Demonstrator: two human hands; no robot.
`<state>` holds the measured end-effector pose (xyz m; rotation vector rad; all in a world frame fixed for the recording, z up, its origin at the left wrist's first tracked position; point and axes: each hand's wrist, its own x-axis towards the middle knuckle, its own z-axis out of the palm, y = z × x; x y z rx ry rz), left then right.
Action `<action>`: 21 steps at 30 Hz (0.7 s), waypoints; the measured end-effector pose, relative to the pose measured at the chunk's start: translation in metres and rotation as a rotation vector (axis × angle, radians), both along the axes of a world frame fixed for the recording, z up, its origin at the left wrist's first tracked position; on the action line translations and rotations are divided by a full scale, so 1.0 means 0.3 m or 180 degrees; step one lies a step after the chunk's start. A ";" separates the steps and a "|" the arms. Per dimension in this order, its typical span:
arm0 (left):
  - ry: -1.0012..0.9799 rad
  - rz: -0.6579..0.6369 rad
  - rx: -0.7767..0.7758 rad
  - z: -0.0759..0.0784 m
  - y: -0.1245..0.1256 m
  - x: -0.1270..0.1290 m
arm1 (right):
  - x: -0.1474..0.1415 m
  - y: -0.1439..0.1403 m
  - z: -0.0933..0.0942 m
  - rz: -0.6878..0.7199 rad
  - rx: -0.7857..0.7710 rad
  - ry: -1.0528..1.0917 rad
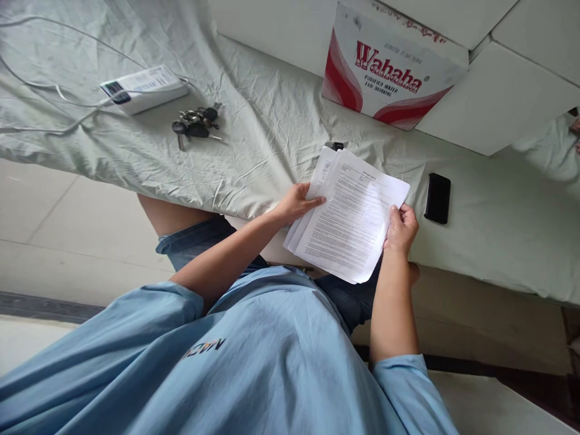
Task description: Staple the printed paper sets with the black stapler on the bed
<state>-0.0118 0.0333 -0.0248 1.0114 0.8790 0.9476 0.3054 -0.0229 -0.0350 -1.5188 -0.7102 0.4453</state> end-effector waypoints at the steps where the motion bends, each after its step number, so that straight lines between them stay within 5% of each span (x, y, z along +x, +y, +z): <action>1: 0.0110 -0.0042 0.0046 0.000 0.001 0.003 | -0.002 -0.029 0.015 -0.0046 0.0051 -0.0055; 4: 0.0223 -0.0037 -0.0002 0.006 0.003 0.014 | 0.001 -0.189 0.076 -0.0098 0.0085 -0.0092; 6: 0.0036 0.0184 -0.0234 0.017 0.003 0.026 | 0.008 -0.345 0.115 0.0275 -0.0088 0.0021; 9: -0.0345 0.0561 -0.0646 0.033 0.004 0.052 | 0.000 -0.581 0.131 0.1176 -0.0968 0.0331; 12: -0.0608 0.0898 -0.0897 0.037 0.001 0.092 | -0.066 -0.718 0.083 0.1874 -0.1769 0.0891; 16: -0.0845 0.1147 -0.0965 0.022 -0.026 0.160 | -0.252 -0.685 -0.018 0.1858 -0.1373 0.1978; 21: -0.0918 0.1139 -0.1066 0.011 -0.063 0.197 | -0.427 -0.514 -0.054 0.1025 -0.0555 0.2725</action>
